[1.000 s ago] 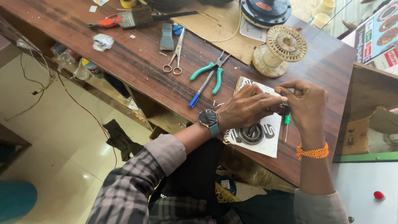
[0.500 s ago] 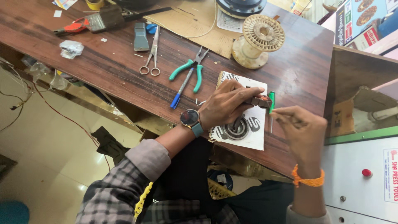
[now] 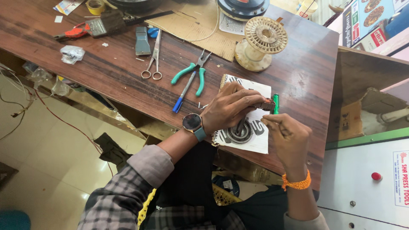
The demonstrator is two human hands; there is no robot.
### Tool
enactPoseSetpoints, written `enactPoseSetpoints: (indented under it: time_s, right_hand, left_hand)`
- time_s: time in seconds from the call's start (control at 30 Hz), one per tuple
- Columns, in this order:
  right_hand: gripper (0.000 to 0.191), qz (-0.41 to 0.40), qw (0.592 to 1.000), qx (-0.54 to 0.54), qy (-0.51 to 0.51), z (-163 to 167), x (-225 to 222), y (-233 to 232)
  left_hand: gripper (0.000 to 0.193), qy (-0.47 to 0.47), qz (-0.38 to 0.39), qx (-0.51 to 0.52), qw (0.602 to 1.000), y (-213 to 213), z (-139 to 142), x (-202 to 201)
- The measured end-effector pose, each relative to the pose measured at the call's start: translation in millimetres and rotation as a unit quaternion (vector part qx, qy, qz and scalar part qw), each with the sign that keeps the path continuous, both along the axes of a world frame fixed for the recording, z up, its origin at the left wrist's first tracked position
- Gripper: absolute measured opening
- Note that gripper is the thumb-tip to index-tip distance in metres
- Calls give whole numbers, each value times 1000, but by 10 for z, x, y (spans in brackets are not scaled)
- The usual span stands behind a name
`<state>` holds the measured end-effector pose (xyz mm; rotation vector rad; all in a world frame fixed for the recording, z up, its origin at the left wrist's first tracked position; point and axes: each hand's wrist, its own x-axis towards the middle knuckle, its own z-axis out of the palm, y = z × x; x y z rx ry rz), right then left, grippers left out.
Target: The person works at a cluttered wooden workbench on a small electric motor armature, holding the copper-wound rotor and using a screwdriver to work on its components while it rests on a bearing housing over a notebook. They repeatedly reposition and turn the rotor assembly, adjusting parts by hand throughout the clip.
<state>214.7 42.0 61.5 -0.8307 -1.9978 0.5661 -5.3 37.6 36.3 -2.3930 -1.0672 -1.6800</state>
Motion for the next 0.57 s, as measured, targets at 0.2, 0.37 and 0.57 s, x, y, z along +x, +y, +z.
enactPoseSetpoints:
  time_s: [0.2,0.37,0.57]
  right_hand:
    - [8,-24,994,57,-87,-298,-41,44]
    - [12,-13,981,90,-172,-504,61,95]
    - [20,-41,970,34,-239,-664,0,73]
  left_hand:
    - [40,15,3,6,1000,29,-87,-10]
    - [45,31,33,60,997,216,-361,20]
    - [49,34,12,0,999,486,-766,93]
